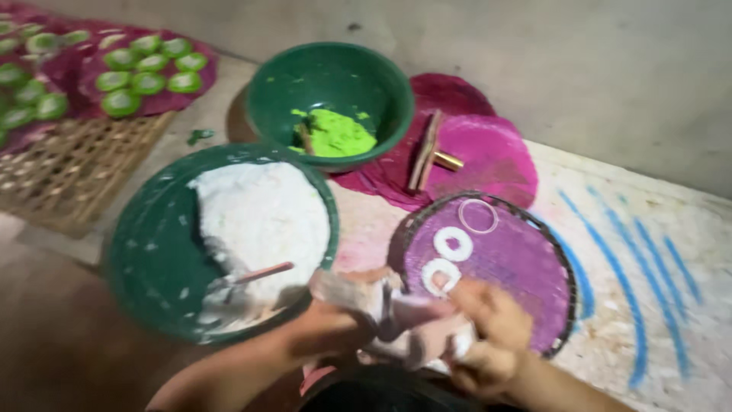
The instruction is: The person makes traditional cakes by hand and with molds, alternating between filling small molds with green dough and pressing a larger mold into white flour.
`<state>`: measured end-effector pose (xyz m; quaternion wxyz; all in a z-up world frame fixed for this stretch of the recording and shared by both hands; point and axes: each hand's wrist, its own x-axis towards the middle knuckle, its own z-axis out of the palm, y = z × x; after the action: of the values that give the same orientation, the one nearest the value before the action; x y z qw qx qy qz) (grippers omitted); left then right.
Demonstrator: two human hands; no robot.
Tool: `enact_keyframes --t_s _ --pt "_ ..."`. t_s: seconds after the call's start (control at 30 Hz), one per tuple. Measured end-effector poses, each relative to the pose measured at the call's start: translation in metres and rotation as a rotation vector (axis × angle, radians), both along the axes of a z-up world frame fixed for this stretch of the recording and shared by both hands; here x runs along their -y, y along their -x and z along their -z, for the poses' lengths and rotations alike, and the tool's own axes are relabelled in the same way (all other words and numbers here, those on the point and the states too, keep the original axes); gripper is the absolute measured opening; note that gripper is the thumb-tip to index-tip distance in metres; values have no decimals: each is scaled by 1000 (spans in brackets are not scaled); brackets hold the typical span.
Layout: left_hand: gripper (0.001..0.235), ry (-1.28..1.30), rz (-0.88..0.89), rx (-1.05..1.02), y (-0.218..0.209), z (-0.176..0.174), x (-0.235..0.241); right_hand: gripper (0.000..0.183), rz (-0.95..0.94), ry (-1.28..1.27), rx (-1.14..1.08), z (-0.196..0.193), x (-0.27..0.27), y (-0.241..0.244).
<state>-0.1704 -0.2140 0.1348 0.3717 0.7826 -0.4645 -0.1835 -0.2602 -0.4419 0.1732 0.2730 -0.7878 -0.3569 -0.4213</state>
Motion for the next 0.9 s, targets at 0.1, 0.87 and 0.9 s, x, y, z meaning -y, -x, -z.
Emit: enact_keyframes --t_s 0.1,0.87,0.9 --pt "44 -60 75 37 25 10 46 46 92 -10 -99 18 10 32" --pt "40 110 -406 -727 -184 253 216 97 207 -1310 -1170 225 209 184" --pt "40 91 -507 -759 -172 256 209 93 160 -1287 -1130 222 201 181"
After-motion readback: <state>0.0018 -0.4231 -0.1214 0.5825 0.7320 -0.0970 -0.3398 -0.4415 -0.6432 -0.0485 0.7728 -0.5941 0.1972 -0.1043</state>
